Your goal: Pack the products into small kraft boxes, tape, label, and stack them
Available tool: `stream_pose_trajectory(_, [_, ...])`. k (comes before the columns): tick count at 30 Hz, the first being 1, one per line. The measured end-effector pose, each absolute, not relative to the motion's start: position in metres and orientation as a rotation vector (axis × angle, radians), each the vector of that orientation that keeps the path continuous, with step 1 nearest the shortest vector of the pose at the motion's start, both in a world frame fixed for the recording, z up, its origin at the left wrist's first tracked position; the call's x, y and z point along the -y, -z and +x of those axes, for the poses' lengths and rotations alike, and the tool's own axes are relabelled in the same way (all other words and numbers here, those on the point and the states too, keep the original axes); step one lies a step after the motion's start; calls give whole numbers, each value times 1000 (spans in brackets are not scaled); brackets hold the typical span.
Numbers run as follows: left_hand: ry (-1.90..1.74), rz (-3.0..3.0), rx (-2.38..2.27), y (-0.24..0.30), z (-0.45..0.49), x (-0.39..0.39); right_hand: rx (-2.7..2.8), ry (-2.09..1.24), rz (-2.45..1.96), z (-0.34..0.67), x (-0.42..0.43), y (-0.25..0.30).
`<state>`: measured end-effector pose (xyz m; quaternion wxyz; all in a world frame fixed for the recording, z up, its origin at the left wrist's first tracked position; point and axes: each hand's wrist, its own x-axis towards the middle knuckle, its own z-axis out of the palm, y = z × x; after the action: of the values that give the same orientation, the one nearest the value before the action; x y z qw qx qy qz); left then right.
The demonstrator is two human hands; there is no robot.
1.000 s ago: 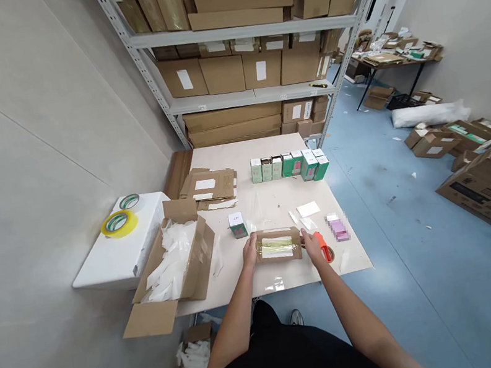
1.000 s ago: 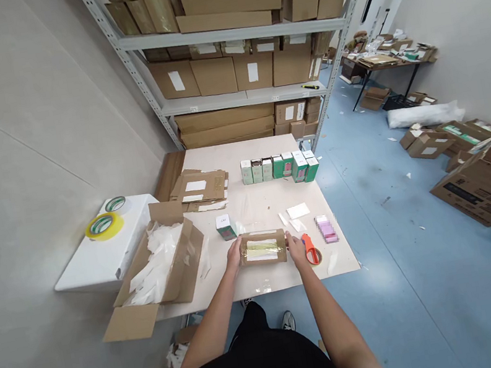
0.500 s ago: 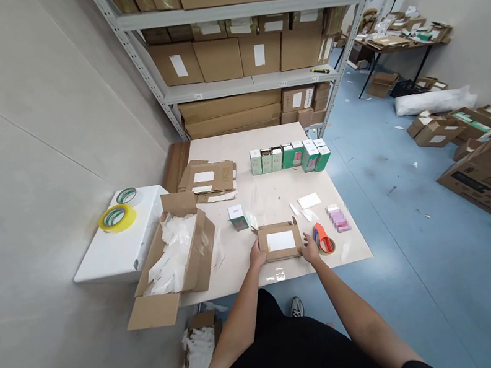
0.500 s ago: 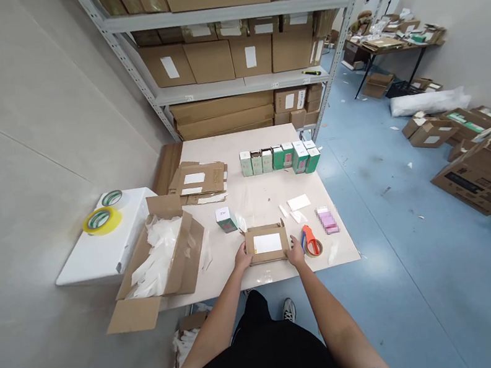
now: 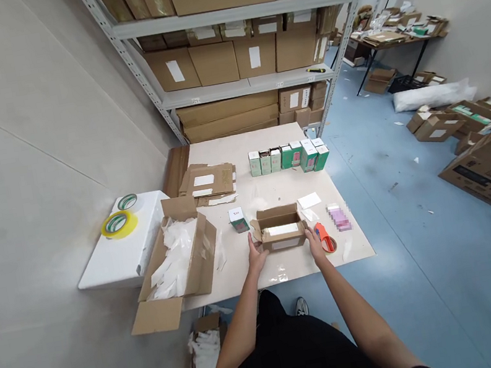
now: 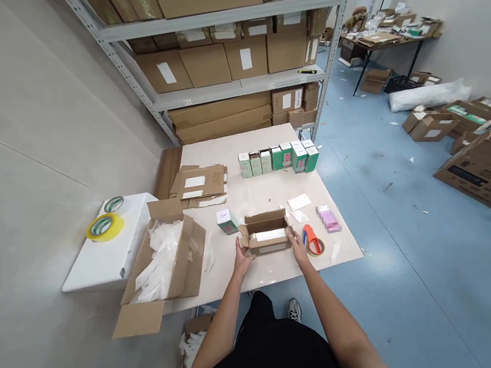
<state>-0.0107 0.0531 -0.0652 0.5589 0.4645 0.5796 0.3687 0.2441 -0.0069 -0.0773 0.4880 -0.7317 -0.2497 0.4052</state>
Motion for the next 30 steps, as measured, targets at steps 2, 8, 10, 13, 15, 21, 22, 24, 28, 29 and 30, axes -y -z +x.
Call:
stream_pose_trajectory(2, [-744, 1103, -1380, 67, -11, -43, 634, -1086, -1859, 240, 12, 80])
stream_pose_trajectory(8, [-722, 1398, -1619, 44, -10, -28, 640, -1107, -1967, 237, 17, 86])
stream_pose_trajectory(10, [-749, 1557, -1714, 28, -7, -33, 659, -994, -1989, 237, 15, 79])
stream_pose_trajectory(13, [-661, 1765, -1600, 8, 3, -50, 842, -700, -2007, 235, 9, 62])
stream_pose_trajectory(15, [-567, 1866, -1492, 2, 12, -63, 1082, -554, -1975, 230, 4, 50])
stream_pose_trajectory(21, [-270, 1796, -1573, 11, 25, -84, 1451, -586, -1972, 223, -9, 44])
stream_pose_trajectory(22, [-243, 1762, -1569, 14, 23, -83, 1408, -606, -2016, 225, -9, 48])
stream_pose_trajectory(24, [-244, 1715, -1526, 19, 17, -81, 1291, -654, -2082, 234, -6, 56])
stream_pose_trajectory(28, [-286, 1675, -1367, 25, 2, -74, 1091, -883, -2022, 256, 5, 71])
stream_pose_trajectory(29, [-294, 1653, -1343, 26, -1, -72, 1046, -965, -1978, 260, 9, 74])
stream_pose_trajectory(30, [-303, 1629, -1329, 28, -4, -70, 999, -1039, -1933, 264, 12, 77])
